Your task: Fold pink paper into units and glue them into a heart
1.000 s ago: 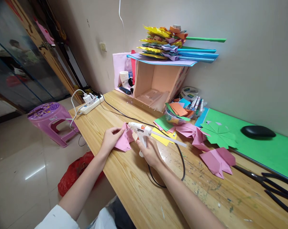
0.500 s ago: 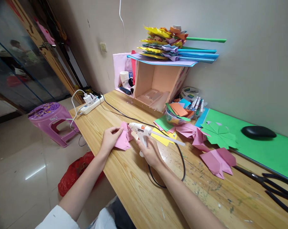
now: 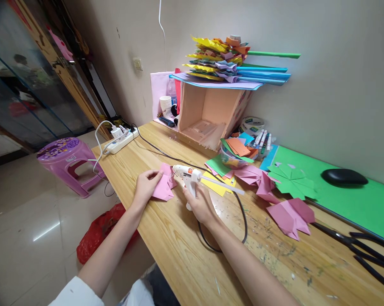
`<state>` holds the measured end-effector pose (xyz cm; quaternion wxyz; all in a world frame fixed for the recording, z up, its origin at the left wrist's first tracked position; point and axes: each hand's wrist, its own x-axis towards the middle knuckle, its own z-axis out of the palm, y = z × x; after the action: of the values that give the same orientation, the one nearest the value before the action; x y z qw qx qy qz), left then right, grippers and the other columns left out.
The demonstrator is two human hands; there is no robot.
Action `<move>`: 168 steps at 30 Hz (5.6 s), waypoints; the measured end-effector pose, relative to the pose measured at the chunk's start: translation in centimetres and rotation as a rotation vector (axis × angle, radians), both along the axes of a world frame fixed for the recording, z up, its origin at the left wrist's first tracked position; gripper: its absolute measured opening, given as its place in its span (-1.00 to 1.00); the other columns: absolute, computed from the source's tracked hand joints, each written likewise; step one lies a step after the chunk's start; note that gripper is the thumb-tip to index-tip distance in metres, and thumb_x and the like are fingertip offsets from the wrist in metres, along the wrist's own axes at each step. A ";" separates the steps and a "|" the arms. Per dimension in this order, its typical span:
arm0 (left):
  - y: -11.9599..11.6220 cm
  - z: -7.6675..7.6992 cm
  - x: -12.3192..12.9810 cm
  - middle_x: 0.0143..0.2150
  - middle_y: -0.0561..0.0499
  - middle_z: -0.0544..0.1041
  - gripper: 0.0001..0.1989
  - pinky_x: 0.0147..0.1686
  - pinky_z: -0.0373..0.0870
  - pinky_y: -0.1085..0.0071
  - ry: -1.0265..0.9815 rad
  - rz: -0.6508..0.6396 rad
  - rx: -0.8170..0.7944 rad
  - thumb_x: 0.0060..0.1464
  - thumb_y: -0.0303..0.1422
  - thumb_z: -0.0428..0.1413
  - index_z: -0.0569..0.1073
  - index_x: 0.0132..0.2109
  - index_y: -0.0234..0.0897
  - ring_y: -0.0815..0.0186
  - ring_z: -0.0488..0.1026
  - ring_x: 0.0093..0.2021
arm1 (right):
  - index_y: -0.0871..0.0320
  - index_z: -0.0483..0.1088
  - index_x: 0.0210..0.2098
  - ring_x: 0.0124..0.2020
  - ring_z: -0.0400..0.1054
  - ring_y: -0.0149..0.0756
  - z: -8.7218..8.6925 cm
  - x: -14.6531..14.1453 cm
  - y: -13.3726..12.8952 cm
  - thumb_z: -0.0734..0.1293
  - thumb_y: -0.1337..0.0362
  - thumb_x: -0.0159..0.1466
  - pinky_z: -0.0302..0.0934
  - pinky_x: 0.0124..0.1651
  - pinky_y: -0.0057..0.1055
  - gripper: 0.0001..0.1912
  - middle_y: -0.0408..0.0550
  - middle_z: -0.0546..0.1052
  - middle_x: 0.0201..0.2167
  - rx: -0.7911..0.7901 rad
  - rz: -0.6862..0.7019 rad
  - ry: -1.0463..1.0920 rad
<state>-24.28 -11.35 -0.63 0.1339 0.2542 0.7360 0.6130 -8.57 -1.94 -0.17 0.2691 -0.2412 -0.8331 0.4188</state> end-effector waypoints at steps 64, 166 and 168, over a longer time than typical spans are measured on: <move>0.4 0.2 0.2 -0.40 -0.05 0.53 -0.72 -0.44 0.29 0.53 -0.231 -0.084 0.226 -0.21 -0.24 0.20 0.47 -0.36 -0.38 0.35 0.44 -0.41 | 0.23 0.35 -0.32 -0.24 0.27 -0.11 0.1 -9.2 5.7 0.16 0.22 0.14 0.09 -0.22 -0.30 -0.77 0.12 0.45 -0.34 0.300 -0.272 -0.182; 9.2 1.2 13.5 -0.34 0.00 0.45 -0.71 -0.39 0.29 0.48 -0.088 -0.936 -0.153 -0.16 -0.34 0.15 0.36 -0.24 -0.37 0.35 0.38 -0.37 | 0.20 0.31 -0.55 -0.61 0.23 -0.46 -0.8 13.7 4.6 0.32 0.14 0.08 0.12 -0.53 -0.48 -0.75 -0.19 0.36 -0.65 -0.432 -0.401 0.215; 9.1 1.2 13.5 -0.34 0.00 0.45 -0.70 -0.39 0.29 0.47 -0.081 -0.933 -0.153 -0.16 -0.33 0.15 0.36 -0.23 -0.37 0.34 0.39 -0.36 | 0.20 0.30 -0.55 -0.61 0.23 -0.46 -0.8 13.7 4.5 0.32 0.13 0.08 0.12 -0.52 -0.48 -0.75 -0.19 0.35 -0.65 -0.433 -0.391 0.208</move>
<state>-10.77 -2.21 0.60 0.4419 0.5232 0.5803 0.4408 5.16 2.60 -1.01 0.3708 -0.4042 -0.6305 0.5493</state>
